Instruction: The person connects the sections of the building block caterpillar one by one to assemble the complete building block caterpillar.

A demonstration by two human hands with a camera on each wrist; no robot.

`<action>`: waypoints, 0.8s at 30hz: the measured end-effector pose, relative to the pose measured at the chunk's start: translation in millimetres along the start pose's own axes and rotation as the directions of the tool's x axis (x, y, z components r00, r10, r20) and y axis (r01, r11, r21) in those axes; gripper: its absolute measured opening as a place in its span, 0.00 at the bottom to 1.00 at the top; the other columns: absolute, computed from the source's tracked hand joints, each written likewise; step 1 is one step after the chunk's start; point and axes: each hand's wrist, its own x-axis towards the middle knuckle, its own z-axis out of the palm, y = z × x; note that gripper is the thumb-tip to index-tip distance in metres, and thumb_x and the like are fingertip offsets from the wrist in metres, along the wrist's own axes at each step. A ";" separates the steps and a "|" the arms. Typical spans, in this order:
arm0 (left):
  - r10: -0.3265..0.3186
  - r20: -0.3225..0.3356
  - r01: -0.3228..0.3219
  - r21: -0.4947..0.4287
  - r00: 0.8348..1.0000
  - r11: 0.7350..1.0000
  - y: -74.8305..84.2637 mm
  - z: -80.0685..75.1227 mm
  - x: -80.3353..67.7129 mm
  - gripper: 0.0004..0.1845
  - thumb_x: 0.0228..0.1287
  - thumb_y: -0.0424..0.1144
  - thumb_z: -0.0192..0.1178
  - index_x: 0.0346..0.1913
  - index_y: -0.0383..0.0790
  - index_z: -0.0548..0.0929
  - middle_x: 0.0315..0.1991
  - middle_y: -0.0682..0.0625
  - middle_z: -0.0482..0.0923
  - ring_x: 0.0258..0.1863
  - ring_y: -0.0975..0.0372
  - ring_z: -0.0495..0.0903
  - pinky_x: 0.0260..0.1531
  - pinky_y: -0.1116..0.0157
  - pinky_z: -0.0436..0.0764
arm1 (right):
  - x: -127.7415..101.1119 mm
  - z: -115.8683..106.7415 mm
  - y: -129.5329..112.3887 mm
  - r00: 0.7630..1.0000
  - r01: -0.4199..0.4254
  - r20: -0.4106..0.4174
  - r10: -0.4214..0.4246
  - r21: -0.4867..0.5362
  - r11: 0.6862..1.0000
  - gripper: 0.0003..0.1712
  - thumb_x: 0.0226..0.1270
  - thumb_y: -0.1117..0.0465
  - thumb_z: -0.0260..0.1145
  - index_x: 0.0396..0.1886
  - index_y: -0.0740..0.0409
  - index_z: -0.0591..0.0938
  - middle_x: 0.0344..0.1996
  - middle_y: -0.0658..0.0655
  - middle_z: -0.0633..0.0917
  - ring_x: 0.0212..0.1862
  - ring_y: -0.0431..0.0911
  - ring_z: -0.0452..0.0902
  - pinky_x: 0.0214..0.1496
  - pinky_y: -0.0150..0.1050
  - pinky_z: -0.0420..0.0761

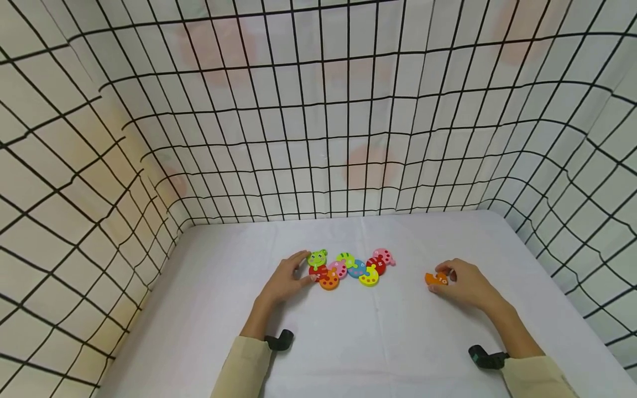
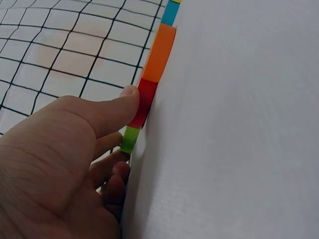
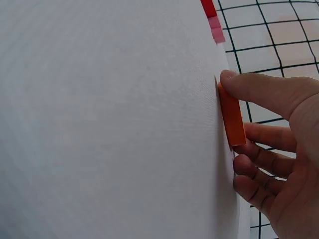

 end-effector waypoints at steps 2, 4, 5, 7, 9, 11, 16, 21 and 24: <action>0.000 0.000 0.000 -0.003 1.000 1.000 0.9 0.2 0.1 0.38 0.69 0.51 0.66 0.78 0.51 0.67 0.80 0.49 0.63 0.66 0.49 0.75 0.68 0.45 0.73 | -1.4 0.5 -0.2 1.000 -0.008 -0.009 0.008 0.010 1.000 0.37 0.56 0.47 0.80 0.58 0.67 0.81 0.44 0.61 0.85 0.43 0.50 0.74 0.41 0.40 0.75; 0.011 -0.005 -0.011 -0.006 1.000 1.000 1.9 0.1 -0.2 0.37 0.69 0.50 0.66 0.78 0.49 0.67 0.80 0.48 0.63 0.65 0.48 0.75 0.67 0.44 0.75 | -2.6 0.8 -0.4 0.999 -0.025 -0.020 0.025 0.011 1.000 0.39 0.55 0.47 0.81 0.59 0.68 0.80 0.45 0.62 0.84 0.43 0.50 0.74 0.41 0.39 0.75; 0.008 -0.005 -0.008 -0.010 1.000 1.000 2.6 0.0 -0.5 0.38 0.69 0.49 0.66 0.79 0.50 0.66 0.80 0.48 0.63 0.65 0.48 0.75 0.66 0.44 0.75 | -3.0 0.9 -0.5 0.999 -0.038 -0.024 0.038 0.011 0.999 0.39 0.55 0.46 0.81 0.58 0.68 0.81 0.45 0.62 0.84 0.43 0.50 0.74 0.41 0.39 0.75; 0.008 -0.007 -0.008 -0.014 1.000 1.000 3.7 0.1 -1.1 0.38 0.69 0.49 0.65 0.79 0.50 0.66 0.80 0.48 0.63 0.64 0.48 0.75 0.65 0.44 0.76 | -3.7 1.1 -0.4 0.997 -0.064 -0.030 0.064 0.010 0.998 0.37 0.55 0.46 0.81 0.56 0.67 0.82 0.45 0.62 0.84 0.44 0.51 0.74 0.42 0.40 0.74; 0.015 -0.015 -0.015 -0.016 1.000 1.000 4.1 0.7 -1.4 0.37 0.69 0.48 0.65 0.79 0.50 0.66 0.79 0.47 0.64 0.63 0.48 0.75 0.64 0.44 0.76 | -3.6 1.2 0.5 0.997 -0.075 -0.033 0.075 0.009 0.997 0.36 0.55 0.45 0.80 0.54 0.66 0.83 0.45 0.62 0.84 0.43 0.51 0.74 0.42 0.40 0.75; 0.015 -0.018 -0.015 -0.018 1.000 1.000 4.2 1.1 -1.7 0.37 0.69 0.48 0.65 0.79 0.50 0.66 0.79 0.48 0.64 0.62 0.49 0.75 0.64 0.45 0.76 | -2.8 1.5 0.7 0.997 -0.066 -0.032 0.066 0.019 0.998 0.34 0.56 0.48 0.80 0.55 0.66 0.83 0.43 0.61 0.84 0.43 0.51 0.74 0.42 0.39 0.75; 0.030 -0.033 -0.031 -0.015 0.999 0.999 3.0 2.4 -1.7 0.37 0.69 0.48 0.65 0.78 0.49 0.67 0.79 0.48 0.64 0.61 0.49 0.76 0.62 0.45 0.77 | 1.0 3.3 -1.1 0.999 -0.015 -0.043 0.016 0.038 0.999 0.32 0.56 0.55 0.80 0.58 0.66 0.82 0.43 0.59 0.84 0.43 0.50 0.76 0.41 0.38 0.77; 0.042 -0.030 -0.042 0.001 0.999 0.999 1.9 3.1 -0.4 0.37 0.68 0.49 0.64 0.78 0.50 0.66 0.79 0.47 0.63 0.60 0.49 0.77 0.61 0.44 0.77 | 5.1 4.6 -8.0 0.998 0.005 -0.055 -0.003 0.046 0.999 0.33 0.57 0.57 0.79 0.60 0.66 0.81 0.46 0.61 0.84 0.44 0.50 0.77 0.40 0.35 0.79; 0.057 -0.020 -0.057 0.015 0.998 0.998 2.5 2.4 0.8 0.38 0.68 0.49 0.64 0.79 0.50 0.65 0.80 0.45 0.61 0.61 0.47 0.76 0.62 0.44 0.77 | 7.6 4.4 -13.4 0.998 0.016 -0.065 -0.012 0.060 0.998 0.33 0.57 0.58 0.78 0.61 0.67 0.80 0.49 0.63 0.84 0.44 0.50 0.77 0.41 0.34 0.80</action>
